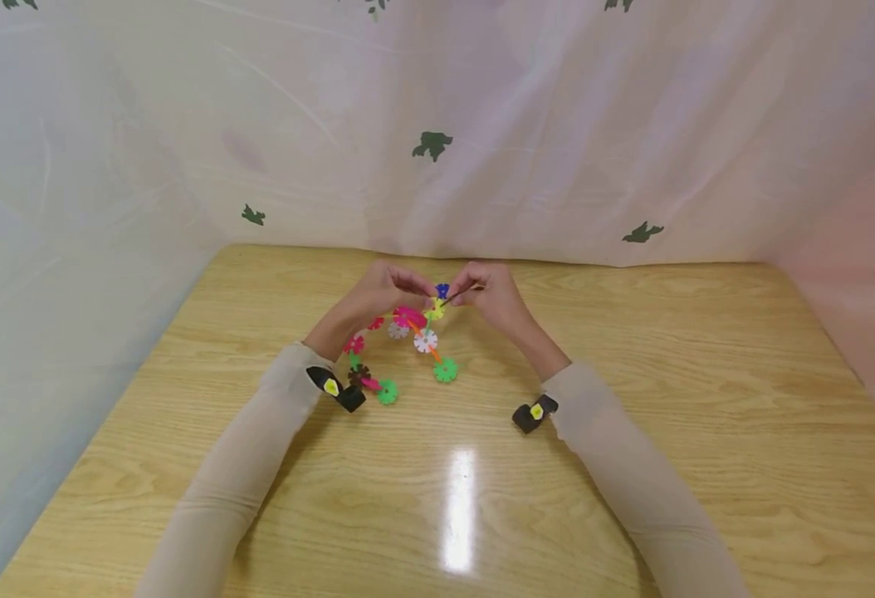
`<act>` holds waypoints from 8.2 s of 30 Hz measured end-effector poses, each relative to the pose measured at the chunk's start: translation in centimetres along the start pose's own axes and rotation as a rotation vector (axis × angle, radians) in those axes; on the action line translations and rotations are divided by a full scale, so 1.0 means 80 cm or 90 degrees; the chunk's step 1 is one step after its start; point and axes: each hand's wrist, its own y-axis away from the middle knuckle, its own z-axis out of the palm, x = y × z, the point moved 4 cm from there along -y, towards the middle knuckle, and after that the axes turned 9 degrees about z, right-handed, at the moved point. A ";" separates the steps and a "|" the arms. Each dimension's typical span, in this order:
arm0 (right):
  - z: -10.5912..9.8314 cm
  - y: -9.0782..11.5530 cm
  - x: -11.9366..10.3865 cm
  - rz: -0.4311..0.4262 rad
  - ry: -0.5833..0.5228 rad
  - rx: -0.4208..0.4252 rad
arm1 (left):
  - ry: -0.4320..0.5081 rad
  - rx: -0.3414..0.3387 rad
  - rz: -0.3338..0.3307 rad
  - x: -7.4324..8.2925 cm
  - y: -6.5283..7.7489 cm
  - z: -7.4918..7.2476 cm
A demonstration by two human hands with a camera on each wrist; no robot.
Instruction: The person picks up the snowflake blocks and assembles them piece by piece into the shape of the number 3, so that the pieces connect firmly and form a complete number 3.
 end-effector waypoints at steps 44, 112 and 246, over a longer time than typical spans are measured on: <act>-0.043 -0.030 0.012 0.067 0.251 -0.148 | -0.040 -0.056 -0.051 -0.014 -0.001 -0.004; -0.026 -0.005 0.027 0.209 -0.238 -0.162 | -0.038 -0.086 -0.049 -0.013 0.000 -0.009; -0.010 -0.063 0.037 0.117 0.395 -0.233 | 0.062 -0.039 -0.038 -0.010 -0.012 -0.004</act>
